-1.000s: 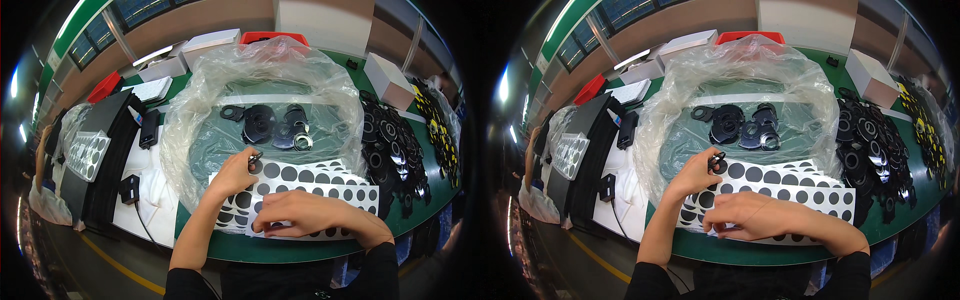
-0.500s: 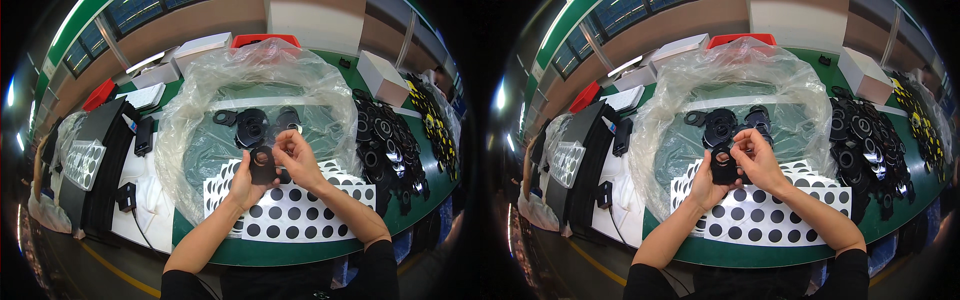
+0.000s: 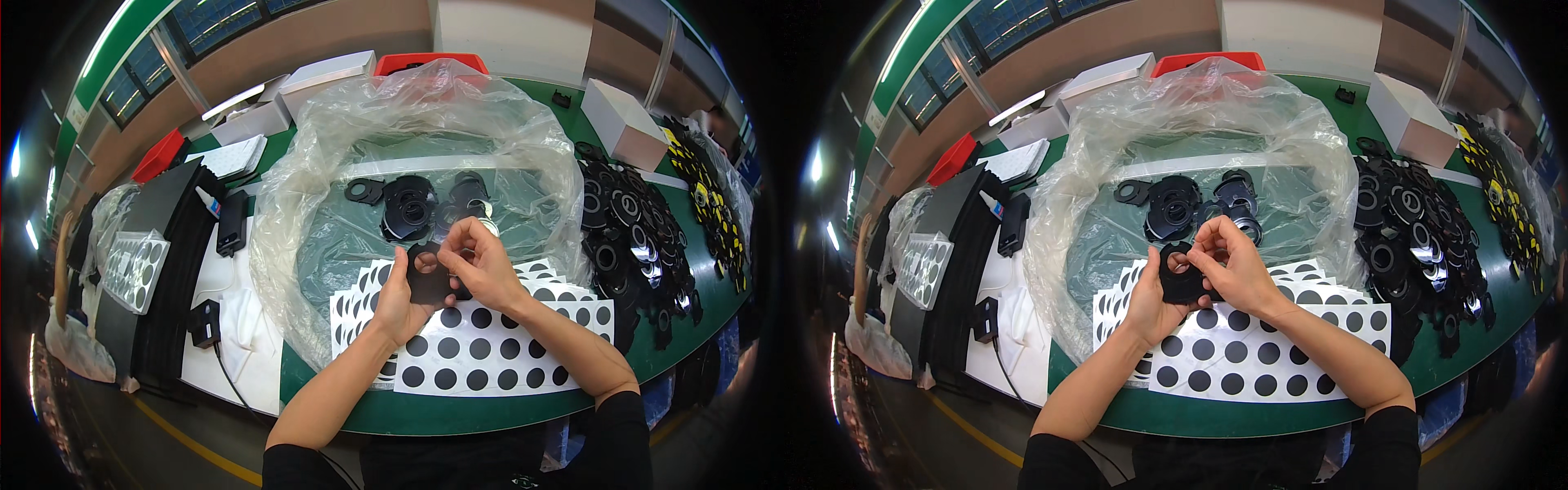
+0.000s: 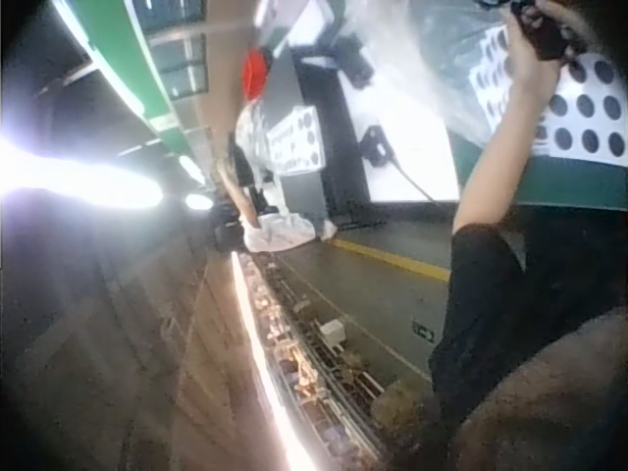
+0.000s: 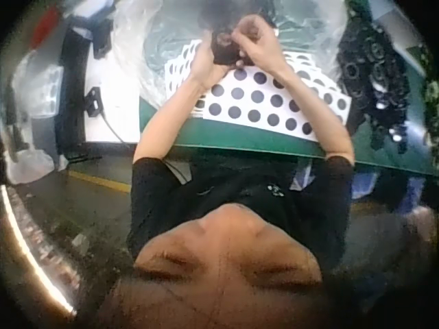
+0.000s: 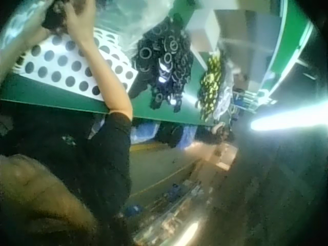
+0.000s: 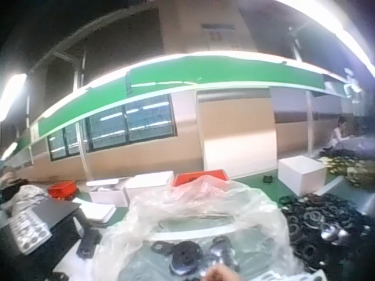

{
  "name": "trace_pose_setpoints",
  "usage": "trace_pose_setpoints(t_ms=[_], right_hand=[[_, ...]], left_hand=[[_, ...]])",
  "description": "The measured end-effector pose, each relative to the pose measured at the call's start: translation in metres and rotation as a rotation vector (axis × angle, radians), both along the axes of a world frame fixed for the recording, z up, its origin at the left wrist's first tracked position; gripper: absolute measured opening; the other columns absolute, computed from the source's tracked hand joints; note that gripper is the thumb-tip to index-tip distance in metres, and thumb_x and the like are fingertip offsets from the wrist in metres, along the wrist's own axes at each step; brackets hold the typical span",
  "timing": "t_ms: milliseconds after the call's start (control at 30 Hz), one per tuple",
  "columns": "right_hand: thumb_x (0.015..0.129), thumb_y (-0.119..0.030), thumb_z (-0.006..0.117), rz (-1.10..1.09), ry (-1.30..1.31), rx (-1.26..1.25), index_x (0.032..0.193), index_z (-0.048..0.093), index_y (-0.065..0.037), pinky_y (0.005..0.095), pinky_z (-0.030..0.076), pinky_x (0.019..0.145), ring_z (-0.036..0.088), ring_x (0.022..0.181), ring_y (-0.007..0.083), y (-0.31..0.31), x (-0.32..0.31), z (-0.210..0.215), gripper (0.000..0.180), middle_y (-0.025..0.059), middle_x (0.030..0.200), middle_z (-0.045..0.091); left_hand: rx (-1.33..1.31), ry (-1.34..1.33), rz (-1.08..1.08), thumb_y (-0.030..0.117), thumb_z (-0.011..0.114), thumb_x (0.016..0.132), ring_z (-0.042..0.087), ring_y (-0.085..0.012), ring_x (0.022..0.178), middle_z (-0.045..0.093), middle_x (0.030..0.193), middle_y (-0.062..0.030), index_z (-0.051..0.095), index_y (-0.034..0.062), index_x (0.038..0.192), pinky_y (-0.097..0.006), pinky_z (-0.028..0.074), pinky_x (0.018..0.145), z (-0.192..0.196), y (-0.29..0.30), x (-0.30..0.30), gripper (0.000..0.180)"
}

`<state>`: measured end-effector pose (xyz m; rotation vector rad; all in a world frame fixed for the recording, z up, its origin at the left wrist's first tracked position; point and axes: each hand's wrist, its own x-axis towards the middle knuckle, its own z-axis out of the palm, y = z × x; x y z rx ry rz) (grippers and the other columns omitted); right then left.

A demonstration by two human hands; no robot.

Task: Attaching circular adhesive pads to black plastic components on an assembly line.

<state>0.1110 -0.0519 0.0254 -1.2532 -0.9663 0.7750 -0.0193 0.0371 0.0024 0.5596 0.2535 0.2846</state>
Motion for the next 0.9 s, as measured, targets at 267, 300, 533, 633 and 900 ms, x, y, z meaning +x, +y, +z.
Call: trace_pose_setpoints(t_ms=[267, 300, 533, 633, 900], right_hand=[[0.087, -0.005, 0.061, 0.013, -0.013, -0.011, 0.094, 0.045, -0.003, 0.0186, 0.042, 0.050, 0.050, 0.059, 0.0049, -0.0003, 0.0012, -0.0001, 0.017, 0.0024, 0.082, 0.055], [0.087, -0.005, 0.061, 0.013, -0.020, -0.009, 0.093, 0.045, -0.003, 0.0187, 0.042, 0.051, 0.051, 0.059, 0.0050, -0.0003, 0.0014, -0.0003, 0.017, 0.0025, 0.082, 0.056], [0.087, -0.004, 0.061, 0.005, -0.024, -0.008, 0.092, 0.046, -0.003, 0.0181, 0.043, 0.051, 0.052, 0.061, 0.0052, -0.0009, 0.0004, 0.0012, 0.017, 0.0028, 0.082, 0.056], [0.087, -0.004, 0.062, 0.016, -0.027, 0.002, 0.092, 0.046, -0.003, 0.0180, 0.044, 0.051, 0.053, 0.062, 0.0054, -0.0007, 0.0009, -0.0006, 0.017, 0.0029, 0.082, 0.056], [0.086, -0.004, 0.063, -0.007, -0.128, 0.006, 0.091, 0.047, -0.002, 0.0189, 0.048, 0.053, 0.056, 0.068, 0.0063, -0.0020, -0.0010, 0.0014, 0.017, 0.0029, 0.082, 0.057]], left_hand=[[0.006, 0.019, 0.018, 0.057, 0.020, 0.097, 0.056, -0.0225, 0.089, 0.057, 0.100, -0.0063, 0.052, 0.0125, 0.096, -0.037, 0.046, 0.072, -0.0014, -0.0005, -0.0005, 0.055], [0.007, 0.019, 0.018, 0.057, 0.020, 0.097, 0.056, -0.0224, 0.089, 0.057, 0.100, -0.0062, 0.052, 0.0124, 0.096, -0.037, 0.046, 0.072, -0.0016, -0.0005, -0.0004, 0.055], [0.007, 0.016, 0.025, 0.058, 0.023, 0.097, 0.057, -0.0217, 0.089, 0.058, 0.098, -0.0053, 0.053, 0.0124, 0.096, -0.037, 0.045, 0.072, -0.0017, -0.0003, -0.0006, 0.054], [0.028, 0.000, 0.020, 0.050, 0.035, 0.098, 0.057, -0.0203, 0.087, 0.058, 0.097, -0.0050, 0.053, 0.0119, 0.097, -0.035, 0.046, 0.070, -0.0018, -0.0001, -0.0013, 0.042], [0.147, 0.116, 0.088, 0.011, 0.043, 0.092, 0.058, -0.0184, 0.084, 0.057, 0.095, -0.0076, 0.047, 0.0068, 0.105, -0.034, 0.049, 0.065, 0.0016, -0.0034, -0.0012, 0.014]])
